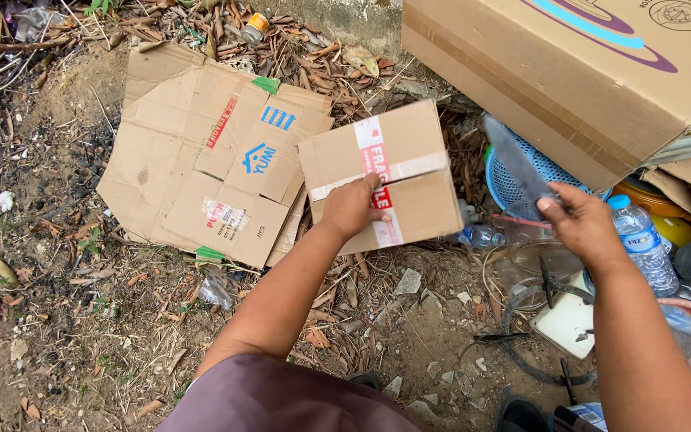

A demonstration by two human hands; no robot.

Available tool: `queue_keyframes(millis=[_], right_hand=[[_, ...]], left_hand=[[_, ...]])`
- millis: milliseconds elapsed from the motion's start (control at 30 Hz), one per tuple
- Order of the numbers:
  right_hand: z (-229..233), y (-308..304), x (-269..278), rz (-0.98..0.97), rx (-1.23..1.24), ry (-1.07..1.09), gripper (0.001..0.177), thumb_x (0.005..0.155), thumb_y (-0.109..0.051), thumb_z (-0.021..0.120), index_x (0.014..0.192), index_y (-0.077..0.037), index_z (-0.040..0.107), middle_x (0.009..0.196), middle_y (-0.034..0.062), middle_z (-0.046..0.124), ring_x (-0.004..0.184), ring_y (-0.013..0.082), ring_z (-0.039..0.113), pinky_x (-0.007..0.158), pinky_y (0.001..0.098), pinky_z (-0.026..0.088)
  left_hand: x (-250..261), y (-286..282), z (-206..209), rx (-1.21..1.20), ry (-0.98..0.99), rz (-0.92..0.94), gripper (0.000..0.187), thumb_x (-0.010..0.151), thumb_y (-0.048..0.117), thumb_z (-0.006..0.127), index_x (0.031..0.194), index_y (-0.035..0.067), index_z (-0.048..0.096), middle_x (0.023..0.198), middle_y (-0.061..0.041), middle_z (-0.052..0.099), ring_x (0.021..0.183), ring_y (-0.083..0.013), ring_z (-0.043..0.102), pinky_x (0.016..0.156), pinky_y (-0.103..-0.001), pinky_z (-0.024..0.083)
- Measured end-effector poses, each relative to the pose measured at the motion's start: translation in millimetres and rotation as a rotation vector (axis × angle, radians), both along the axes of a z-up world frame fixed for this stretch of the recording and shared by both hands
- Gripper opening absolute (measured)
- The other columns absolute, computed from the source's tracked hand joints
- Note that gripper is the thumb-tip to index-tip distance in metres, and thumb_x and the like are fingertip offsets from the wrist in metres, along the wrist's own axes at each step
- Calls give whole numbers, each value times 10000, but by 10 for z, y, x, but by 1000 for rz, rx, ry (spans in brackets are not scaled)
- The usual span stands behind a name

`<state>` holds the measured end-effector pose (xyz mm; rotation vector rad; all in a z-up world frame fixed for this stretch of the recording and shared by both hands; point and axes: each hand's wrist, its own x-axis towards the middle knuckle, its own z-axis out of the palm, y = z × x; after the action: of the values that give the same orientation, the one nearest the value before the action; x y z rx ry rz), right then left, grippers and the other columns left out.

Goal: The person cuts open several cardboard boxes using a knife and flattens them, stacking the flattened cardboard pieces together.

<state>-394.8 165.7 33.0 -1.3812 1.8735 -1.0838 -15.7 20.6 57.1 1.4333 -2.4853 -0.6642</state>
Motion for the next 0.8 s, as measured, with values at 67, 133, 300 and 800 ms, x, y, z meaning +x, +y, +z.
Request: queue_keyframes(millis=[67, 133, 300, 800], right_hand=[[250, 22, 61, -164, 18, -255, 356, 1025, -136, 658, 1374, -66, 646, 973, 18, 684, 667, 130, 527, 581, 284, 432], [521, 63, 230, -128, -120, -316, 338, 1049, -125, 635, 1374, -34, 620, 949, 13, 664, 677, 92, 562, 590, 245, 465], [1111, 177, 693, -31, -295, -404, 378, 1072, -102, 618, 1436, -27, 545, 975, 1, 671, 722, 71, 595, 639, 220, 490], [1192, 66, 1309, 146, -295, -303, 407, 939, -118, 762, 1291, -16, 584, 1043, -3, 669, 932, 55, 610, 846, 220, 495]], left_hand=[[-85, -48, 121, -26, 198, 64, 626, 694, 364, 922, 1152, 82, 602, 1009, -141, 744, 954, -341, 721, 827, -453, 558], [-254, -141, 285, -26, 421, 183, 621, 696, 358, 924, 1131, 59, 598, 960, -149, 747, 888, -315, 735, 784, -418, 558], [-562, -441, 446, 97, 1094, 344, 393, 843, 235, 838, 1066, -7, 624, 922, -111, 743, 809, -172, 688, 731, -317, 564], [407, -432, 955, 605, 1962, 431, 166, 1060, 35, 475, 1141, -66, 578, 1105, -215, 695, 990, -277, 703, 967, -415, 591]])
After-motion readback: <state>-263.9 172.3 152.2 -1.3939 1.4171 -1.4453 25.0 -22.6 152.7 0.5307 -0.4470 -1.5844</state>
